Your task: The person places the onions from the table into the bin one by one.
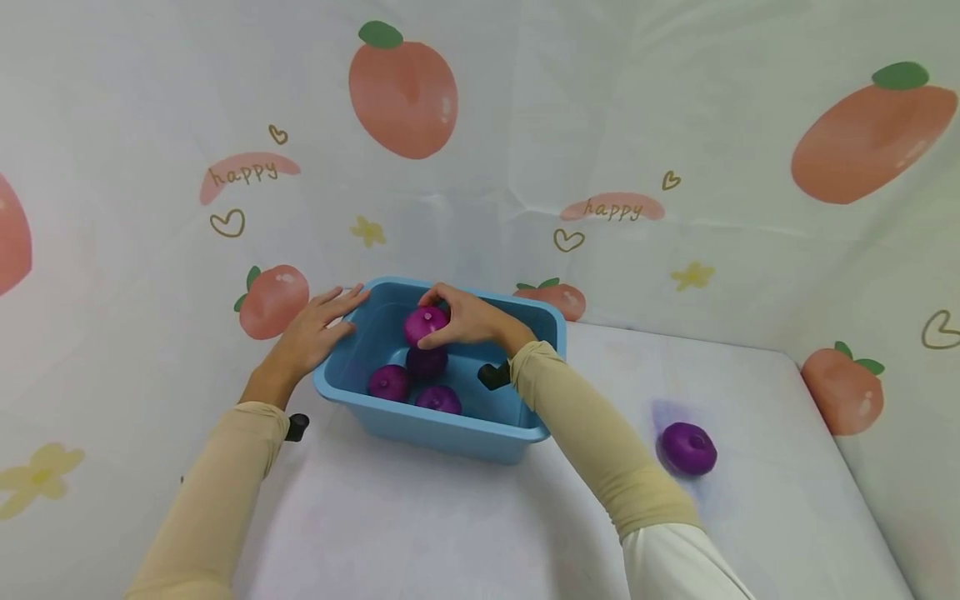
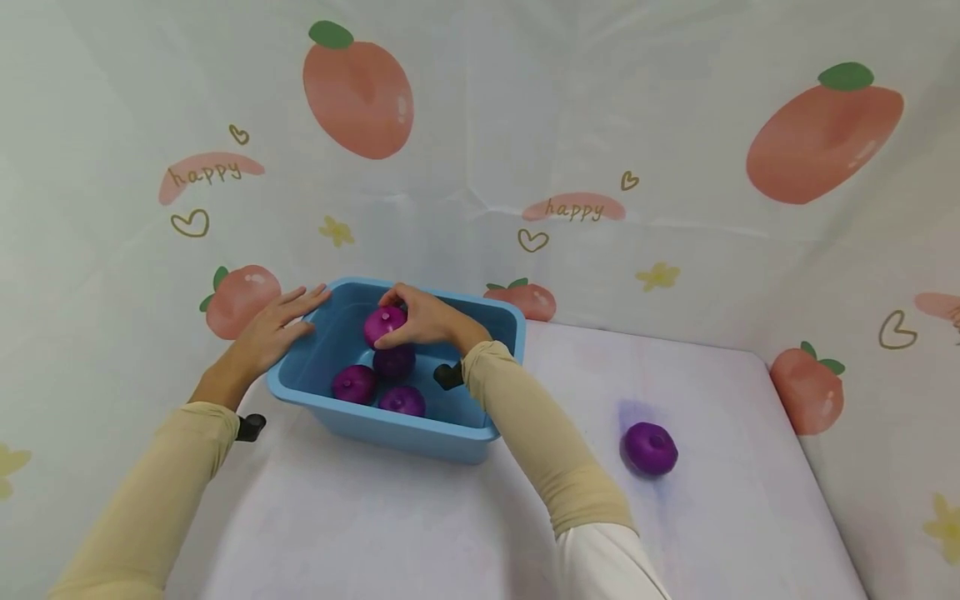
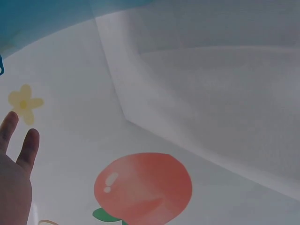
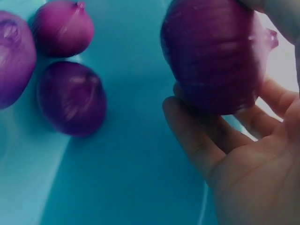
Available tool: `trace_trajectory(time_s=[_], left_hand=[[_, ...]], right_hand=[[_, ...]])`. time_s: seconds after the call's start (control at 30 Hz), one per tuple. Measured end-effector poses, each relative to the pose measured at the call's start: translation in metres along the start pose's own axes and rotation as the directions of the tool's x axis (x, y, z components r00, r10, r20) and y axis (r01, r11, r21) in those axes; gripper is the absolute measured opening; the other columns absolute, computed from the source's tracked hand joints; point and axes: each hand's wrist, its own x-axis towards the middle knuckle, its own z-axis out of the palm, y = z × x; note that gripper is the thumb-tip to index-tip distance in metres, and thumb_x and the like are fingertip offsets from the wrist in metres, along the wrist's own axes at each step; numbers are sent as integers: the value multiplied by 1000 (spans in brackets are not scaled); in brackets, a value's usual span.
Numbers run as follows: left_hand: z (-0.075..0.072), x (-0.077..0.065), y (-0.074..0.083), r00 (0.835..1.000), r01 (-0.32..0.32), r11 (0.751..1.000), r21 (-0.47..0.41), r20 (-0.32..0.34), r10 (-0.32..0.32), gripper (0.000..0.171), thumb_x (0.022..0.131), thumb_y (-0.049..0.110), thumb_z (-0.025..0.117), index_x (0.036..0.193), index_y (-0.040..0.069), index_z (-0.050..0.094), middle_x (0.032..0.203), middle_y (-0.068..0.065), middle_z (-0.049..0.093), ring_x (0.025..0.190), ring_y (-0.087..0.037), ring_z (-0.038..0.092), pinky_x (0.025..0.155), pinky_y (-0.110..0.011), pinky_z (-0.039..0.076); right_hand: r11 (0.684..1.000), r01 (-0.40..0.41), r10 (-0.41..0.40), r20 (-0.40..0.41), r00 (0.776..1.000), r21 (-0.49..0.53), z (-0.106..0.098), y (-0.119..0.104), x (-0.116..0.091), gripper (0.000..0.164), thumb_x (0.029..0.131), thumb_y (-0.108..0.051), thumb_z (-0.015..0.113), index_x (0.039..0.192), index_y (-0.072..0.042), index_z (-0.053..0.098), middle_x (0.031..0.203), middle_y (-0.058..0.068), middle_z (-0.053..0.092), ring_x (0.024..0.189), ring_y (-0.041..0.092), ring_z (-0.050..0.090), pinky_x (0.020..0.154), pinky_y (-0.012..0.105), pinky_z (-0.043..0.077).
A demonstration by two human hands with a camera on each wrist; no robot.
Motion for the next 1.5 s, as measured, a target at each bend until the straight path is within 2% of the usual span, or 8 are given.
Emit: trace_trajectory(time_s=[0.23,0.4,0.5,0.7,1.0,1.27,1.5], left_hand=[[0,0,0,1000,-8,1000,3,-8,8,57,104,38,37,160,37,29,169,-3,30,158,-41,18,114,-81,24],[1,-1,-1,1000,-6,1000,2,-2,6,57,104,38,37,160,38,28,170,-3,29,158,-41,18,114,-81,22],[2,-2,-2,1000,3,1000,5,3,-3,57,104,39,37,160,39,27,170,-3,28,158,-41,18,114,-81,22],[2,-2,-1,1000,5,1000,-4,3,-5,57,104,38,37,160,40,27,170,-5,29,158,-41,17,114,-81,23],[3,-3,0,1000,4,1000,-7,4,-4,57,104,37,38,160,38,28,170,-5,29,158,-42,18,115,-80,22],[1,-2,1,1000,6,1000,-12,1,-6,57,104,37,38,160,40,29,170,-4,29,158,-41,18,114,-81,23],[0,-2,2,1000,8,1000,-22,-4,-8,57,104,36,39,159,39,29,169,-3,30,159,-40,17,114,-81,23]], right_hand=[[987,-118,126,75,989,-107,-5,11,-9,70,80,-46,83,139,-23,53,138,1,57,127,19,54,109,40,51],[973,-185,206,154,966,-138,-3,20,-12,69,84,-39,82,144,-22,51,144,4,53,133,24,50,114,45,47],[960,-204,241,195,951,-191,-1,24,-11,69,86,-36,80,146,-21,50,145,7,53,134,26,48,115,47,46],[929,-251,316,229,921,-272,2,30,-10,69,87,-33,80,147,-20,50,143,9,54,131,27,49,117,48,43],[924,-256,325,232,917,-284,2,32,-10,68,87,-34,80,146,-21,50,142,7,55,130,25,51,117,46,43],[919,-283,351,239,905,-275,2,29,-10,80,86,-40,80,154,-18,43,156,7,49,147,28,41,126,51,32],[921,-278,345,241,907,-273,1,28,-10,80,86,-40,79,154,-18,43,158,6,48,150,27,40,127,50,31]])
